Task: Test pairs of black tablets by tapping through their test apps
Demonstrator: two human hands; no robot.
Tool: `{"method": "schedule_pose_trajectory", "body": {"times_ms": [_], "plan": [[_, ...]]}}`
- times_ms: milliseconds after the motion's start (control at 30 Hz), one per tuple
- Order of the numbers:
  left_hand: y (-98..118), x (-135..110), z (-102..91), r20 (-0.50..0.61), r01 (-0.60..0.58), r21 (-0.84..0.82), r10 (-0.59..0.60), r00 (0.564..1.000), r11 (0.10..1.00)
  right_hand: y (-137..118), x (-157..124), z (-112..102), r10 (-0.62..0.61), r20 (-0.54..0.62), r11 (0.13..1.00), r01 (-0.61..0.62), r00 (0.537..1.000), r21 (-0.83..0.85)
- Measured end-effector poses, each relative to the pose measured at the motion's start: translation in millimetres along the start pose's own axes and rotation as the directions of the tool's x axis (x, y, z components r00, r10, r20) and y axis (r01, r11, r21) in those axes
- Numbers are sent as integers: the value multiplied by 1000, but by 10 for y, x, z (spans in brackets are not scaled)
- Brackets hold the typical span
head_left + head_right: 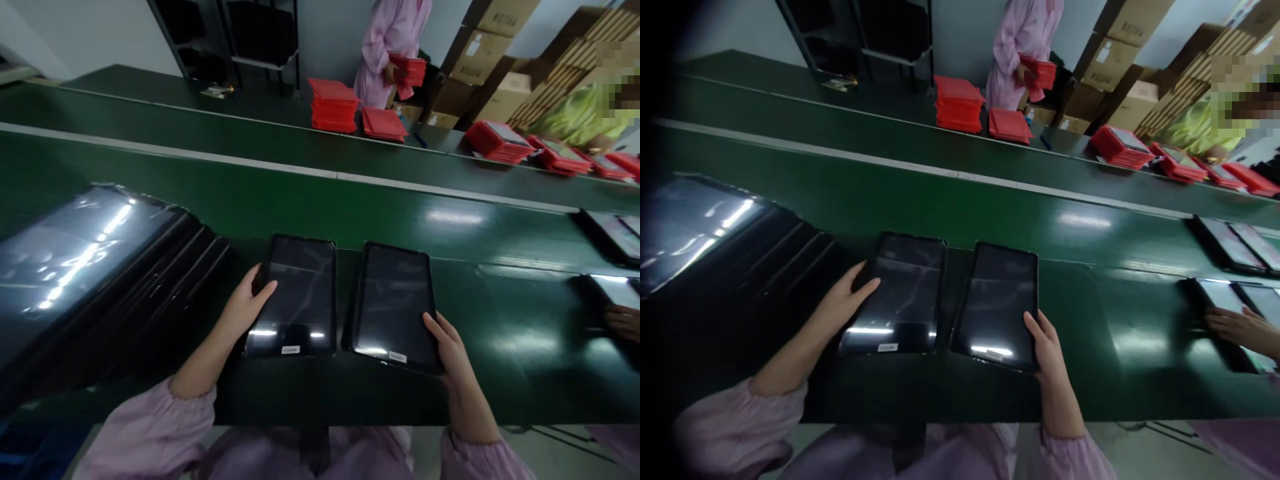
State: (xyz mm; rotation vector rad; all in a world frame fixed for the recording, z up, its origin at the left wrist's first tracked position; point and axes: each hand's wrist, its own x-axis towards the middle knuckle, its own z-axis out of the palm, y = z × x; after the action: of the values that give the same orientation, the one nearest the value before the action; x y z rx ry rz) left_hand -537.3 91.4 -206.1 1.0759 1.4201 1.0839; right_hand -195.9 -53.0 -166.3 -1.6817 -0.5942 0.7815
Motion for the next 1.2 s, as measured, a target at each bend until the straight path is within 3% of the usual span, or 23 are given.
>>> {"method": "schedule_pose_trajectory", "body": {"times_ms": [67, 133, 233, 367, 533, 667, 833, 1000, 1100, 1200], "plan": [[-77, 91, 50, -1, -209, 251, 216, 976, 945, 19, 117, -75, -48, -37, 994, 44, 998, -100], [-114, 154, 186, 154, -401, 441, 372, 915, 803, 41, 245, -87, -117, -66, 977, 103, 991, -186], [-37, 272, 531, 379, -551, 507, 402, 833, 664, 46, 465, -37, -302, -80, 889, 251, 950, -382], [218, 512, 1000, 445, -618, 511, 432, 785, 597, -7, 720, 32, -410, 18, 783, 362, 912, -505], [399, 629, 1252, 382, -556, 601, 405, 831, 575, -90, 809, 40, -375, 8, 787, 323, 927, -525], [414, 569, 1269, 370, -557, 649, 424, 827, 519, -129, 799, 47, -352, -15, 816, 299, 936, -495], [394, 573, 1282, 346, -544, 595, 422, 838, 591, -119, 816, 77, -332, 21, 853, 310, 943, -419], [480, 619, 1340, 377, -533, 613, 377, 846, 583, -88, 797, 63, -297, -4, 935, 290, 955, -202], [544, 612, 1131, 340, -479, 497, 345, 875, 724, -104, 737, -7, -228, 65, 965, 234, 971, -116], [434, 472, 663, 129, -342, 334, 317, 940, 878, -108, 649, -72, -166, 117, 980, 177, 979, -94]]}}
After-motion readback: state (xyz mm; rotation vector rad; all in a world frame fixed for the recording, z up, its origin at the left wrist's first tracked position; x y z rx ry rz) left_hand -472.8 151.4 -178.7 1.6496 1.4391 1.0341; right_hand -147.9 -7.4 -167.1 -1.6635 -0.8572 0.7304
